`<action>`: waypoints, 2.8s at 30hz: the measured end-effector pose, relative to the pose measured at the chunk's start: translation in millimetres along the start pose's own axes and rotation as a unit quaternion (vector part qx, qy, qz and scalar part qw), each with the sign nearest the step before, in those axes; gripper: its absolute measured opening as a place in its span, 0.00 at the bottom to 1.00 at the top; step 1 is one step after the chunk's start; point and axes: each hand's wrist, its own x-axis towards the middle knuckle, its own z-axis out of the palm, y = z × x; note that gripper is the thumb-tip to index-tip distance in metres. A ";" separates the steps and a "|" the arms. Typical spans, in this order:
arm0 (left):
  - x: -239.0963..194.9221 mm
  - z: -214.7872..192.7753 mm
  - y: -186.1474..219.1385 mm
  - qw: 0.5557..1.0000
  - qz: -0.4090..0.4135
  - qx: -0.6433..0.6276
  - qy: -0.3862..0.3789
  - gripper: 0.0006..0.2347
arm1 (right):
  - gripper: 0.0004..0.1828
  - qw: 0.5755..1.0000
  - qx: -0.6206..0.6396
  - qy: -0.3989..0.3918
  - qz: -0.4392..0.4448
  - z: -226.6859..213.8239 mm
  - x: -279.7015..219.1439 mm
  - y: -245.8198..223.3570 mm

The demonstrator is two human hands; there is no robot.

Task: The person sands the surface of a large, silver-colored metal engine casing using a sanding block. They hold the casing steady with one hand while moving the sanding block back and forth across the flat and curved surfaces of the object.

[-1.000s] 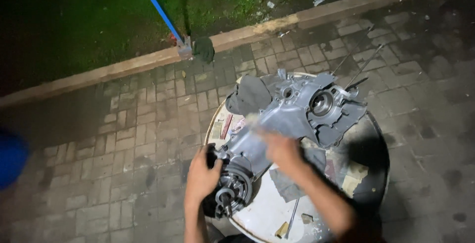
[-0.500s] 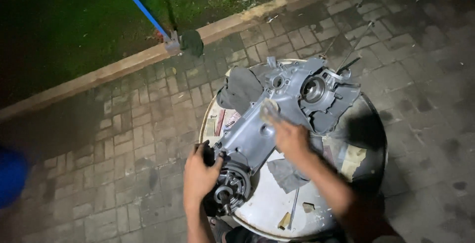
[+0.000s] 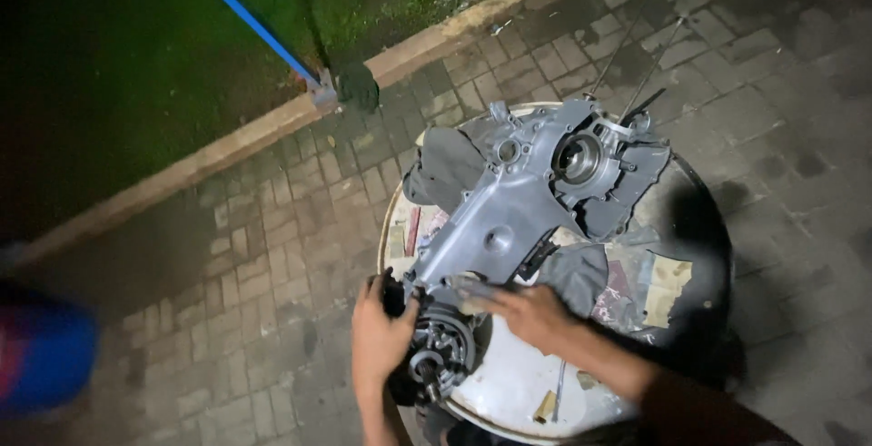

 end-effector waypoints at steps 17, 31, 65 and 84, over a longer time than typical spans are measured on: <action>-0.2 0.7 2.8 1.000 0.001 0.010 0.012 0.27 | 0.38 0.975 0.150 0.117 0.118 21.3 -16.6 -9.5; 7.2 3.2 -13.2 0.997 0.071 -0.018 0.033 0.22 | 0.50 0.969 0.136 -0.061 0.199 -22.2 -16.7 -1.4; 11.4 6.9 -35.2 0.997 0.071 0.004 0.028 0.23 | 0.45 0.929 -0.159 0.138 0.303 19.3 -10.3 48.1; 4.5 0.2 -16.2 1.000 -0.010 0.025 -0.015 0.28 | 0.49 0.892 -0.243 0.226 0.308 18.3 9.3 52.0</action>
